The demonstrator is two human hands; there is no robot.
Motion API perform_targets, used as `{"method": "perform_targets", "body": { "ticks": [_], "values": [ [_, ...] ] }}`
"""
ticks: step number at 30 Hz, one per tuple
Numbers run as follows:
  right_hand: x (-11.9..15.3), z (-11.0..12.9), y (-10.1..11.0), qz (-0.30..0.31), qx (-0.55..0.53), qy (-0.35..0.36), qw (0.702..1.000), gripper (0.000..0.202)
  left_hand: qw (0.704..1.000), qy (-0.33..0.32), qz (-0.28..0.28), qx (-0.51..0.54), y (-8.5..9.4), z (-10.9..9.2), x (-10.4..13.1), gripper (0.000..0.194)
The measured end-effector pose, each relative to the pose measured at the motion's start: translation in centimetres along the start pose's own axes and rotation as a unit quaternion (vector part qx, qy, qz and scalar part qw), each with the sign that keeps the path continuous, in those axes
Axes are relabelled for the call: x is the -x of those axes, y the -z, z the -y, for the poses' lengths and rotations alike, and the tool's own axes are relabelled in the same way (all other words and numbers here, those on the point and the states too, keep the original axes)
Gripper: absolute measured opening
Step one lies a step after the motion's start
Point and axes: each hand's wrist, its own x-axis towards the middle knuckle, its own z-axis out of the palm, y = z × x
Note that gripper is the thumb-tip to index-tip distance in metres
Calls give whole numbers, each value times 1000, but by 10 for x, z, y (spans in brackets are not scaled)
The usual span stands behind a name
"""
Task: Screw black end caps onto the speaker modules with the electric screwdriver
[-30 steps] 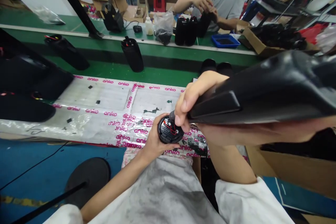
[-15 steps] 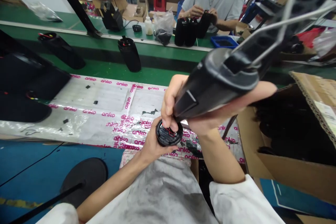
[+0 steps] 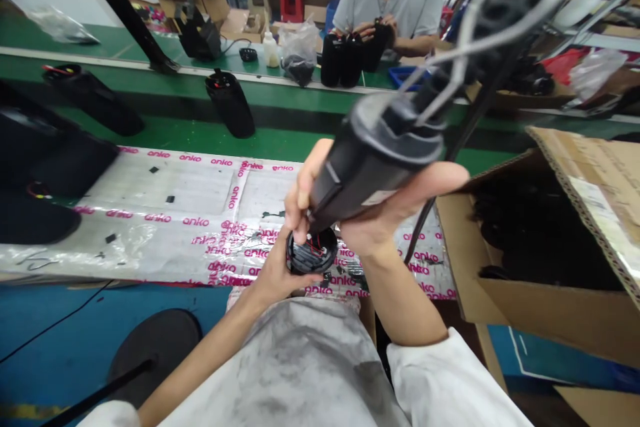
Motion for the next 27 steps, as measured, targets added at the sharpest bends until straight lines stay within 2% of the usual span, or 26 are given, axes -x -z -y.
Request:
{"method": "perform_targets", "body": {
  "ticks": [3, 6, 8, 11, 15, 18, 21, 24, 27],
  "values": [
    [25, 10, 24, -85, -9, 80, 993, 73, 999, -40, -34, -3, -7, 7, 2, 107],
    [59, 27, 60, -109, 48, 151, 981, 54, 995, -58, -82, -17, -14, 11, 4, 105],
    [76, 29, 78, -151, 98, 174, 968, 56, 992, -61, -109, -27, -19, 11, 5, 105],
    [86, 7, 90, -205, 143, 174, 952, 72, 987, -66, -142, -37, -26, 10, 5, 104],
    [85, -42, 92, -187, 141, 225, 946, 93, 984, -62, -161, -40, -30, 9, 4, 103],
    [87, -61, 96, -183, 119, 204, 954, 95, 985, -60, -158, -36, -31, 8, 5, 104],
    [87, -62, 104, -174, 93, 168, 966, 100, 986, -62, -154, -33, -31, 8, 5, 105],
    [83, -54, 110, -169, 50, 115, 978, 100, 985, -59, -156, -32, -32, 9, 5, 104],
    [87, -29, 114, -148, 39, 64, 986, 95, 986, -60, -155, -32, -32, 9, 5, 104]
  ]
}}
